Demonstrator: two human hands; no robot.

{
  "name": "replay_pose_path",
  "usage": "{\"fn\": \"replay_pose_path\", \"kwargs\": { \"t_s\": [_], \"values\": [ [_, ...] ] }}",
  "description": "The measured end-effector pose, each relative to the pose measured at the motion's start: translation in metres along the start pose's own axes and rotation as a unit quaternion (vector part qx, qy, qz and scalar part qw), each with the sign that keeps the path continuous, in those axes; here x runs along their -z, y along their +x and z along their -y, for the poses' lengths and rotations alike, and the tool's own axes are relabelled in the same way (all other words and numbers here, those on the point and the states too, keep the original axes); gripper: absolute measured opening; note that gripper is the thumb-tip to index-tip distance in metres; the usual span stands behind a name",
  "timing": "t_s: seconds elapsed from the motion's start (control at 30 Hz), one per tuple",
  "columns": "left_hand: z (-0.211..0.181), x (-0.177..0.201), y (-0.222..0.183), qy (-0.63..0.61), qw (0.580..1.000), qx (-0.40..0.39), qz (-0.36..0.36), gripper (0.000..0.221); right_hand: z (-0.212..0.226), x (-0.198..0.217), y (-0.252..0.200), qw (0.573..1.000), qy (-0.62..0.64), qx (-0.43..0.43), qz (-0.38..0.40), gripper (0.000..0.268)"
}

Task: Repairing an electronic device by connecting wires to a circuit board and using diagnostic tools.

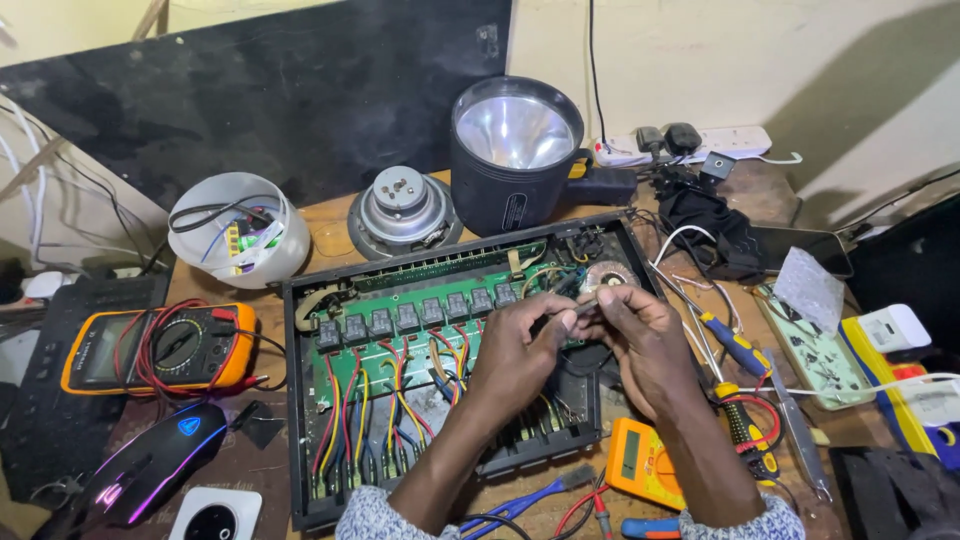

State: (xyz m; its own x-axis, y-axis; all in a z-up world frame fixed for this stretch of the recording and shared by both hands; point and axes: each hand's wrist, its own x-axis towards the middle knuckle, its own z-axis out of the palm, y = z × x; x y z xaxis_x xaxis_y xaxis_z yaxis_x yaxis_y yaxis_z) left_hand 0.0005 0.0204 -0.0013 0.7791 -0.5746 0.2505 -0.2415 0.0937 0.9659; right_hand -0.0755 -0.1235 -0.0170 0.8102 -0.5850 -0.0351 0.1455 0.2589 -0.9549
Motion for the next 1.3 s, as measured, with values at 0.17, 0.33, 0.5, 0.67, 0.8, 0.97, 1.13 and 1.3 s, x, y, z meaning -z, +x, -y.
{"fn": "replay_pose_path", "kwargs": {
  "t_s": [0.17,0.33,0.5,0.67,0.8,0.97,1.13,1.3],
  "values": [
    [-0.014,0.007,-0.009,-0.051,0.995,0.013,-0.091,0.024,-0.005,0.004,-0.002,0.999,0.001,0.045,-0.005,0.018],
    [-0.002,0.021,-0.009,-0.033,0.995,-0.006,-0.094,0.037,-0.003,0.007,-0.004,0.997,0.027,0.069,0.013,0.017],
    [0.007,0.021,-0.013,0.051,0.997,-0.058,0.015,0.038,0.002,0.003,-0.009,0.996,0.054,0.064,0.018,0.017],
    [0.019,0.02,-0.011,0.026,0.999,-0.021,0.008,0.022,0.003,0.005,-0.009,0.996,0.038,0.074,0.028,0.02],
    [0.012,0.022,-0.011,-0.037,0.998,-0.015,-0.04,0.011,0.006,0.002,-0.01,0.995,0.046,0.084,0.035,0.022],
    [0.009,0.019,-0.011,-0.112,0.989,0.041,-0.084,0.014,0.004,0.008,-0.009,0.993,0.058,0.09,0.047,0.025],
    [0.008,0.018,-0.011,-0.101,0.989,0.066,-0.085,0.02,-0.001,0.013,-0.008,0.99,0.049,0.117,0.064,0.024],
    [-0.001,0.02,-0.009,-0.039,0.994,0.058,-0.08,0.018,0.01,-0.001,-0.017,0.992,0.009,0.117,0.055,0.022]
  ]
}}
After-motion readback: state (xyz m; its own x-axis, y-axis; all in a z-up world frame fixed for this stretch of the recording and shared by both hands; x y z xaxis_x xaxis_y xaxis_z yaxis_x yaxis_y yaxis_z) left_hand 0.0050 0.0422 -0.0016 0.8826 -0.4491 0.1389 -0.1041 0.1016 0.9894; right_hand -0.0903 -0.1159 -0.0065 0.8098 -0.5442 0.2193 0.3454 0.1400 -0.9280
